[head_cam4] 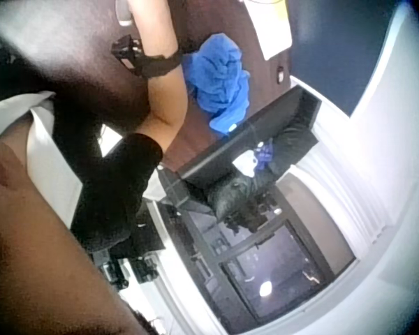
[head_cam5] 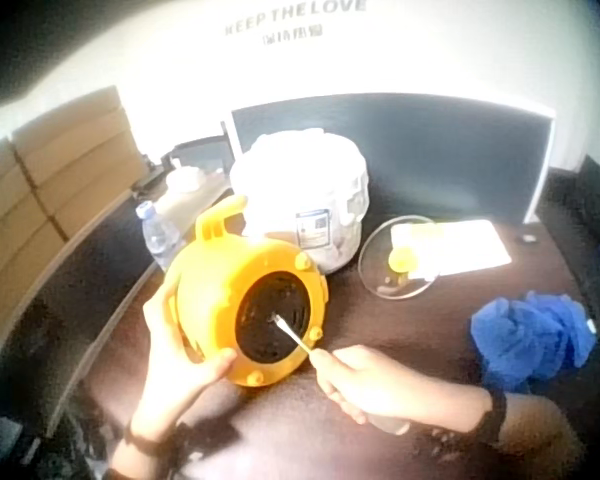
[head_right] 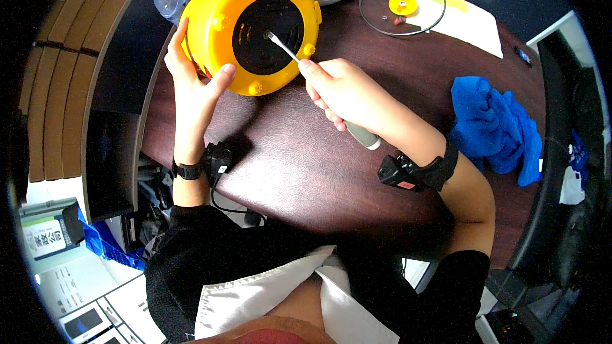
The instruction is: The person wipes the exterior of a yellow appliance with a blue cloth, then uses a screwdriver to unscrew the central screw on the bottom panel. The person continues to loosen the screw throughout the clip without removing the panel.
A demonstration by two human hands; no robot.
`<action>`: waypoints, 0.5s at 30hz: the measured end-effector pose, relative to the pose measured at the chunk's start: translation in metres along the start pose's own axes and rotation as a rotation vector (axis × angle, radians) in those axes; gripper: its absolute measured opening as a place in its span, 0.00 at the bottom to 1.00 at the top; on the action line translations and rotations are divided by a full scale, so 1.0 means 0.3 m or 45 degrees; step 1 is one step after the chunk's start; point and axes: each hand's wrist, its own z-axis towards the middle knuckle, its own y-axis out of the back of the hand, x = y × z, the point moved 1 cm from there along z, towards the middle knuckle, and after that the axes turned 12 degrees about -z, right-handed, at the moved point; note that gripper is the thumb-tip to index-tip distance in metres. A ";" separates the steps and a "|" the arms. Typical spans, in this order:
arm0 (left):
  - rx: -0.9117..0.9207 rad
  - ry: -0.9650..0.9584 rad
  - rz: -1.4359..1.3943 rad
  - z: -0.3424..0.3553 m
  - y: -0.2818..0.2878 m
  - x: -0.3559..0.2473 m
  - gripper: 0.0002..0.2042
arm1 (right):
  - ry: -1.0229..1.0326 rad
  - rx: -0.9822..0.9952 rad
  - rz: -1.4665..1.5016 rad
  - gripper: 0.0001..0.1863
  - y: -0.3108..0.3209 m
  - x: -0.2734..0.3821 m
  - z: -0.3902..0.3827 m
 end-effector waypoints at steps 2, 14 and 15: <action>0.005 -0.025 0.029 0.001 0.001 0.007 0.46 | 0.016 -0.017 0.002 0.26 0.000 -0.005 0.008; 0.020 -0.030 0.082 0.007 0.004 0.025 0.51 | -0.003 -0.122 -0.202 0.26 -0.006 0.020 0.000; 0.025 -0.030 0.112 0.009 0.006 0.033 0.54 | 0.011 -0.137 -0.233 0.27 -0.006 0.019 0.000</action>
